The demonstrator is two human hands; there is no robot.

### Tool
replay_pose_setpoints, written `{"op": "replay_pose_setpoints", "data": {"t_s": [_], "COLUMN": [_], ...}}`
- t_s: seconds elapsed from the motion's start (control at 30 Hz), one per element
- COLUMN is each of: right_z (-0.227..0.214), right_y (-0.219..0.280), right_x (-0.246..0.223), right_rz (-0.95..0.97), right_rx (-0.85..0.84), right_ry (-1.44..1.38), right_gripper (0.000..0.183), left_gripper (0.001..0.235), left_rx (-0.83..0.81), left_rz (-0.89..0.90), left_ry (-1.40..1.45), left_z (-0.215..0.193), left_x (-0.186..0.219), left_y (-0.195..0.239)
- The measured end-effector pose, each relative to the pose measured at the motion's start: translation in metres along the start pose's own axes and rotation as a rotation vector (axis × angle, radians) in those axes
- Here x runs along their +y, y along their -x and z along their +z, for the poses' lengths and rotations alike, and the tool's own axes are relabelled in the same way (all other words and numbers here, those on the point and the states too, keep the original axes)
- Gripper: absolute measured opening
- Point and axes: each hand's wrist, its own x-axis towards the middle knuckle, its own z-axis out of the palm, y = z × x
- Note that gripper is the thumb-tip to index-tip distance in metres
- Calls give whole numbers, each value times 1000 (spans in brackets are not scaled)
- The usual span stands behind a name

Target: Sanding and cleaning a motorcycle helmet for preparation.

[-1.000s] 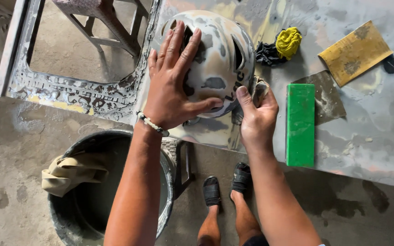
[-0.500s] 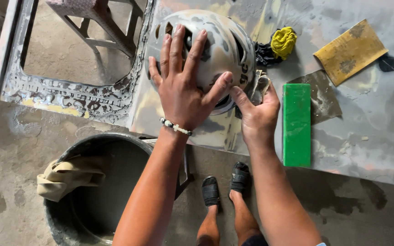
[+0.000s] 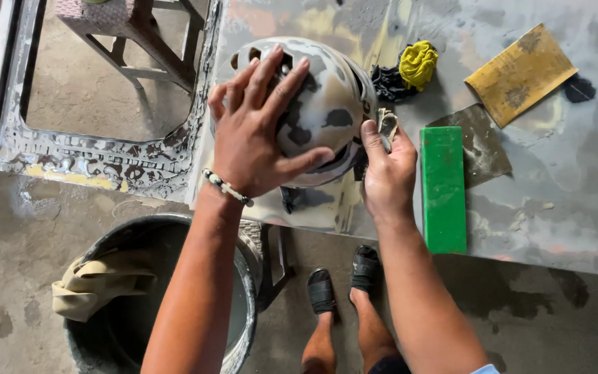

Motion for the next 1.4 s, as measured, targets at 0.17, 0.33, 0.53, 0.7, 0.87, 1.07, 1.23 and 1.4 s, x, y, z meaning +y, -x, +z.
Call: {"op": "replay_pose_setpoints", "data": {"t_s": [0.17, 0.33, 0.53, 0.7, 0.87, 1.07, 1.23, 1.4], "right_z": [2, 5, 0, -1, 7, 6, 10, 7], "right_y": [-2, -1, -2, -5, -4, -6, -6, -2], "right_x": [-6, -18, -5, -3, -13, -19, -27, -41], "right_rz": [69, -3, 31, 11, 14, 18, 28, 58], "right_rx": [-124, -235, -118, -75, -74, -69, -68, -105], "right_ry": [-308, -250, -308, -227, -166, -62, -45, -193], "right_gripper": [27, 42, 38, 29, 26, 20, 23, 23], "left_gripper": [74, 54, 65, 121, 116, 109, 99, 86], "left_rx": [36, 20, -11, -18, 44, 121, 118, -122], "left_rz": [-105, -250, -355, -201, -273, -369, -438, -599], "left_ry": [15, 80, 43, 93, 92, 39, -29, 24], "left_z": [14, 20, 10, -3, 2, 8, 8, -23], "left_x": [-14, -13, 10, 5, 5, 19, 24, 36], "left_y": [-4, -14, -10, -5, -6, -15, -26, -31]}}
